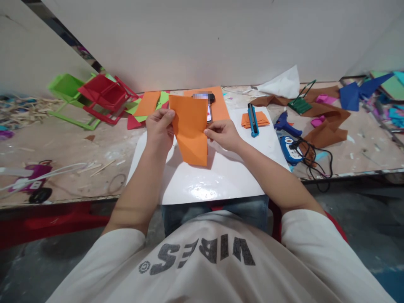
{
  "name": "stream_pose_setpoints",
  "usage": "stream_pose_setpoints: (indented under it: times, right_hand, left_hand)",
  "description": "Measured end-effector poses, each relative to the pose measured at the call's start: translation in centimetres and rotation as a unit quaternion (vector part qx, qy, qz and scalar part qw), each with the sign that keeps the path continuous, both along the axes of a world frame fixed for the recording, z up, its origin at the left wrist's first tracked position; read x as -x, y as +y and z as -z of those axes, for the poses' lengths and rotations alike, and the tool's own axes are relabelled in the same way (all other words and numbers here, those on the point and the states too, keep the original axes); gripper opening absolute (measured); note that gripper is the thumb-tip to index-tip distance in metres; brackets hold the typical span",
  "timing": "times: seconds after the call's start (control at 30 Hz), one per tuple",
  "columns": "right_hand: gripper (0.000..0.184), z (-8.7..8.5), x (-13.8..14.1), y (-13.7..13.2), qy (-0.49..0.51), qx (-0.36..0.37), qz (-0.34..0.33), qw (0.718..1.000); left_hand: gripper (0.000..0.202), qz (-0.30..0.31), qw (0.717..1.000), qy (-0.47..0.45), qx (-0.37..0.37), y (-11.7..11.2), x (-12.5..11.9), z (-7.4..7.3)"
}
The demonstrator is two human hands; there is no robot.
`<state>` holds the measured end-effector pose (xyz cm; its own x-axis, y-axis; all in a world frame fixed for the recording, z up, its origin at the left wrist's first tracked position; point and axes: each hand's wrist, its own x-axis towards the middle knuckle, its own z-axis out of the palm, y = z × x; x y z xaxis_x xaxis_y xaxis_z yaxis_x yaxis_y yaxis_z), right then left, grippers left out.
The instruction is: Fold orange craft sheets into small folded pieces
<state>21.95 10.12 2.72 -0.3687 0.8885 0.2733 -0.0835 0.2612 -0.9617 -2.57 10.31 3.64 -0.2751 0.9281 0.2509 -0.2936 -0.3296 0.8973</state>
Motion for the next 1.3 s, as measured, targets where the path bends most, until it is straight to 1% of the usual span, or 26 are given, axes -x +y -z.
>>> stream_pose_setpoints:
  times: [0.07,0.17,0.27,0.33,0.43,0.57,0.63,0.73,0.8,0.87,1.0,1.07,1.2,1.3]
  right_hand:
    - [0.068,0.2,0.3,-0.4,-0.003,0.001,-0.001,1.0]
    - [0.06,0.1,0.5,-0.9,-0.018,-0.01,0.004,1.0]
    - [0.054,-0.3,0.6,-1.3,-0.016,-0.016,0.014,1.0]
    - [0.052,-0.5,0.7,-1.4,-0.004,-0.016,0.019,1.0]
    - [0.051,-0.5,0.8,-1.4,0.001,-0.006,0.009,1.0]
    - [0.05,-0.2,0.8,-1.3,0.008,0.018,-0.01,1.0]
    - [0.05,-0.1,0.8,-1.3,0.012,0.023,-0.014,1.0]
    - [0.048,-0.3,0.9,-1.4,0.019,0.026,-0.012,0.999]
    - [0.046,-0.5,1.0,-1.5,0.033,0.03,-0.007,0.999]
    - [0.044,-0.7,0.9,-1.4,0.045,0.038,0.003,0.998]
    - [0.045,-1.2,0.1,-0.5,0.049,0.046,0.02,0.998]
    - [0.047,-1.5,-0.7,0.3,0.04,0.055,-0.002,0.998]
    - [0.051,-2.2,-2.4,1.6,0.01,0.078,-0.069,0.995]
    - [0.053,-2.7,-3.2,2.0,0.004,0.081,-0.089,0.993]
  left_hand:
    - [0.054,0.003,1.0,-0.002,-0.002,0.1,0.3,-0.2]
    - [0.054,0.007,1.0,-0.005,-0.012,0.2,0.7,-0.4]
    - [0.051,-0.013,1.0,-0.004,-0.022,0.4,1.0,-0.6]
    - [0.053,-0.033,0.999,-0.01,-0.021,0.4,1.0,-0.9]
    - [0.054,-0.042,0.999,-0.022,-0.004,0.3,0.8,-1.3]
    - [0.047,-0.032,0.999,-0.024,0.008,0.1,0.6,-1.5]
    - [0.044,-0.047,0.998,-0.026,0.011,0.1,0.7,-1.4]
    - [0.041,-0.094,0.994,-0.038,0.028,0.3,1.1,-1.3]
    - [0.042,-0.101,0.993,-0.044,0.031,0.4,1.5,-1.2]
    - [0.046,-0.067,0.997,-0.04,0.03,0.4,1.8,-1.1]
    - [0.058,0.064,0.996,0.013,0.054,-0.5,1.2,-1.0]
    - [0.054,0.115,0.99,0.043,0.066,-1.1,0.6,-1.0]
    - [0.035,0.185,0.975,0.087,0.089,-2.3,0.2,-1.5]
    - [0.034,0.247,0.954,0.126,0.114,-3.1,0.3,-2.0]
